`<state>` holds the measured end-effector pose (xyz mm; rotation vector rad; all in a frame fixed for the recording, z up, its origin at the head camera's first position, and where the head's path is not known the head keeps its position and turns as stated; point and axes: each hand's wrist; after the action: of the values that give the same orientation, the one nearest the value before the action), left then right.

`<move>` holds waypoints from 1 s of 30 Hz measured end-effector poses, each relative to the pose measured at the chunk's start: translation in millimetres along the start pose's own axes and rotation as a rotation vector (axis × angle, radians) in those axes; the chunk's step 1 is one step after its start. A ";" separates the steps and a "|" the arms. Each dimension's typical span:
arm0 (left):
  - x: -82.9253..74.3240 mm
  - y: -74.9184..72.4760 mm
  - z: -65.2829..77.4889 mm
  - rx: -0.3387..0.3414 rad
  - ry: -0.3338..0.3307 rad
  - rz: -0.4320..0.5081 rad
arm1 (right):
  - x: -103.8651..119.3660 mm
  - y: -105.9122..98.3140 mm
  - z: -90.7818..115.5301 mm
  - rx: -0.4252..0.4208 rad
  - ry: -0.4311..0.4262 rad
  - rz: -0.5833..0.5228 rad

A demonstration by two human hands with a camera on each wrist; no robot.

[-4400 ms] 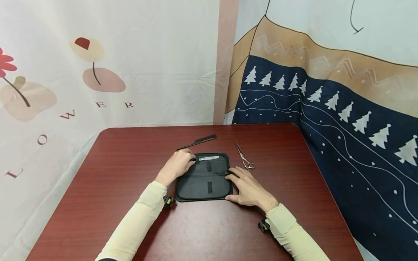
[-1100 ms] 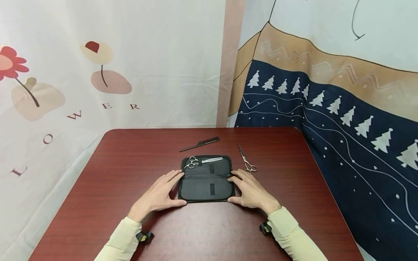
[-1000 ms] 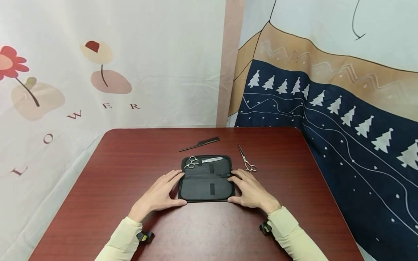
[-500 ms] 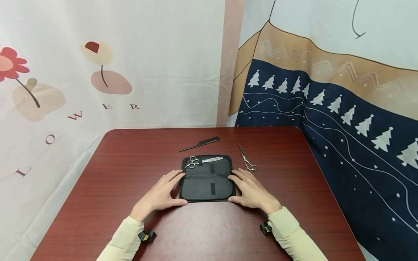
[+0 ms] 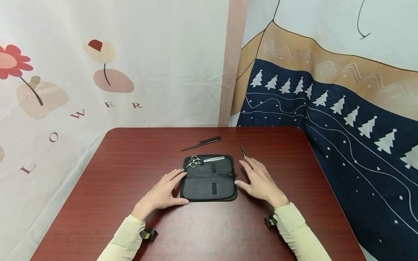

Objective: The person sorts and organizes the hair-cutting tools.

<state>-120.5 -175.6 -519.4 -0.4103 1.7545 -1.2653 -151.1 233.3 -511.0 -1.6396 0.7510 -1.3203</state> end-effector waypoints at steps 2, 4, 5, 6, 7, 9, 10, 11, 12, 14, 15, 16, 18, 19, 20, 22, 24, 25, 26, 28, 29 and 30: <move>0.4 0.2 -0.1 -0.002 0.004 -0.007 | -4.6 -2.1 -2.5 -0.013 0.028 0.014; 0.4 0.0 -0.2 -0.001 0.004 -0.007 | -8.8 -3.8 -4.8 -0.021 0.052 0.024; 0.3 0.0 -0.2 -0.001 0.003 -0.008 | -10.2 -4.4 -5.9 -0.025 0.062 0.031; 0.4 0.0 -0.2 0.001 0.000 -0.007 | -11.4 -5.1 -7.0 -0.027 0.074 0.034; 0.4 0.0 -0.3 0.002 -0.002 -0.006 | -12.9 -5.4 -8.0 -0.027 0.085 0.038; 0.3 0.0 -0.5 0.004 -0.005 -0.004 | -16.0 -5.8 -9.7 -0.034 0.098 0.049; 0.2 0.0 -0.6 0.005 -0.006 -0.003 | -17.3 -5.9 -10.5 -0.036 0.103 0.056; 0.2 0.2 -0.8 0.005 -0.005 -0.004 | -18.8 -6.0 -11.1 -0.037 0.108 0.062; 0.3 0.2 -0.8 0.005 -0.005 -0.005 | -20.0 -6.1 -11.6 -0.038 0.113 0.069; 0.4 0.5 -1.0 0.005 -0.003 -0.006 | -21.8 -6.1 -12.4 -0.039 0.120 0.082; 0.5 0.5 -0.9 0.008 -0.004 -0.007 | -22.5 -5.9 -12.9 -0.038 0.123 0.088; 0.4 0.4 -0.8 0.009 -0.004 -0.007 | -22.8 -5.8 -13.7 -0.035 0.123 0.095; 0.1 0.1 -0.5 0.012 -0.005 -0.005 | -23.3 -5.2 -15.4 -0.031 0.123 0.109; -0.3 -0.2 -0.3 0.013 -0.005 -0.003 | -23.5 -4.8 -16.2 -0.028 0.124 0.115; -0.4 -0.2 -0.2 0.012 -0.005 -0.004 | -23.7 -4.4 -17.0 -0.025 0.125 0.121; -0.9 -0.4 0.1 0.010 -0.005 -0.001 | -23.8 -3.7 -18.4 -0.023 0.127 0.132; -0.7 -0.2 0.1 0.008 -0.005 0.000 | -23.8 -3.4 -19.2 -0.023 0.131 0.140; -0.9 -0.3 0.1 0.007 -0.005 0.001 | -23.6 -3.4 -19.6 -0.023 0.132 0.143; -0.8 -0.3 -0.1 0.007 -0.004 0.003 | -23.5 -3.3 -20.1 -0.024 0.132 0.147; -1.2 -1.0 -0.4 0.011 -0.008 0.010 | -23.3 -3.4 -20.8 -0.023 0.132 0.154; -1.3 -1.3 -0.6 0.012 -0.008 0.013 | -23.1 -3.5 -21.1 -0.022 0.132 0.158; -1.5 -1.7 -0.7 0.012 -0.008 0.017 | -22.9 -3.6 -21.4 -0.020 0.131 0.161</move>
<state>-120.6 -174.9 -517.2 -0.3927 1.7393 -1.2599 -177.8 249.1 -516.7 -1.4853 0.9567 -1.3176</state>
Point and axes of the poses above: each hand's wrist, its own z-axis away from the middle knuckle, its own y-axis out of the palm, x = y × z, and after that the axes turned 11 degrees about y, right-handed
